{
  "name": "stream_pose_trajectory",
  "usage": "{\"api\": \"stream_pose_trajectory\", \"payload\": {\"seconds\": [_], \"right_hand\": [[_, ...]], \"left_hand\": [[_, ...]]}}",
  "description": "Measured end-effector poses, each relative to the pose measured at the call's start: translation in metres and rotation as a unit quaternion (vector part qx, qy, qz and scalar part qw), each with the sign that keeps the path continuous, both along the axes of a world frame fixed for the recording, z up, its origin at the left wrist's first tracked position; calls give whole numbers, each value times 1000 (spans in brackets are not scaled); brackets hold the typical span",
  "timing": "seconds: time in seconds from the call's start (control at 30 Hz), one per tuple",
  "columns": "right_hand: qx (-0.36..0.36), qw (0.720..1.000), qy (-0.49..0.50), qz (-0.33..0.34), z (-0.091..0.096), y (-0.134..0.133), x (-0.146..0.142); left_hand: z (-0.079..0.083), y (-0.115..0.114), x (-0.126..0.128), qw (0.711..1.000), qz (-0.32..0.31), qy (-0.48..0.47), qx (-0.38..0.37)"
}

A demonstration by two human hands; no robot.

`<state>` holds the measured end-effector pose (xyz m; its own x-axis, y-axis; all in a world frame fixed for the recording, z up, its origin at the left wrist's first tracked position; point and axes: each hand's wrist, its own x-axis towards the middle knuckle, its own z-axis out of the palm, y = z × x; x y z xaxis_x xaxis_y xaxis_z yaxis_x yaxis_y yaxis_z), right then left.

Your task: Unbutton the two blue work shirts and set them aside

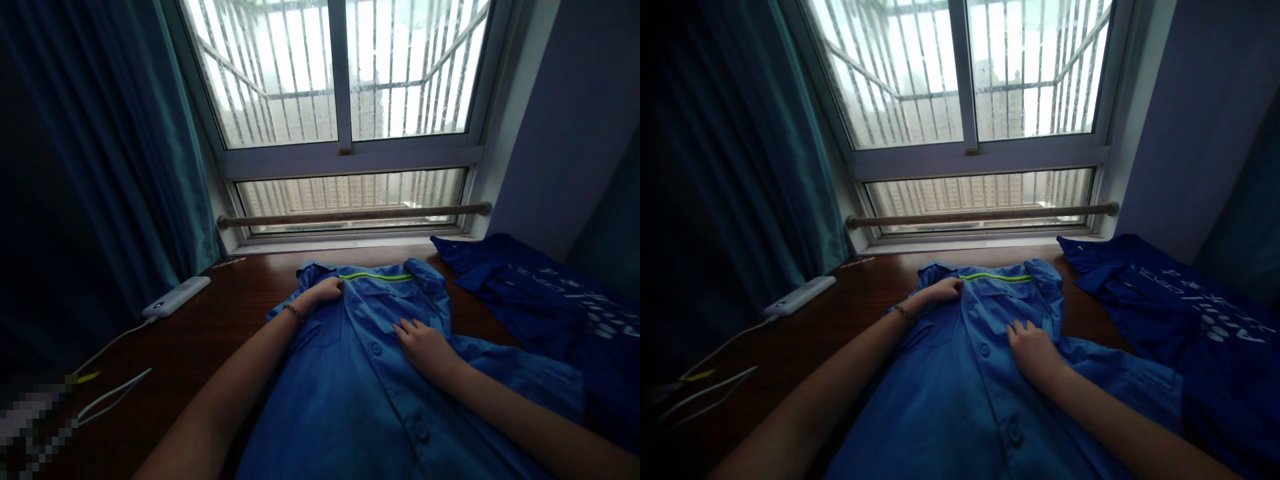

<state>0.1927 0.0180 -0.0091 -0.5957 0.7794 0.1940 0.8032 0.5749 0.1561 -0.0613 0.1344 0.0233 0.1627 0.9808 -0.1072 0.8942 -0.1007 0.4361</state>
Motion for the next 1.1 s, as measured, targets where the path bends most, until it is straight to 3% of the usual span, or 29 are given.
{"api": "stream_pose_trajectory", "payload": {"seconds": [0.17,0.27,0.4,0.47,0.5,0.57,0.67,0.83,1.1], "right_hand": [[29,996,-61,-56,2,-16,-15],[-28,995,-72,-57,15,-13,-15],[-167,984,-25,-53,48,41,-16],[-276,956,41,-87,61,83,-24],[-289,942,123,-116,63,104,-30],[-255,938,190,-139,58,136,-43],[-171,934,256,-179,33,160,-54],[-83,930,308,-185,-7,170,-46],[-40,939,306,-151,-19,174,-41]], "left_hand": [[-10,29,48,985,157,5,69],[-28,29,70,970,200,-21,137],[-47,36,73,941,207,-172,207],[-52,45,67,919,209,-252,220],[-55,49,63,913,208,-276,217],[-58,57,57,908,206,-301,206],[-63,64,51,900,187,-347,186],[-67,64,48,885,121,-427,141],[-64,58,51,835,114,-523,126]]}}
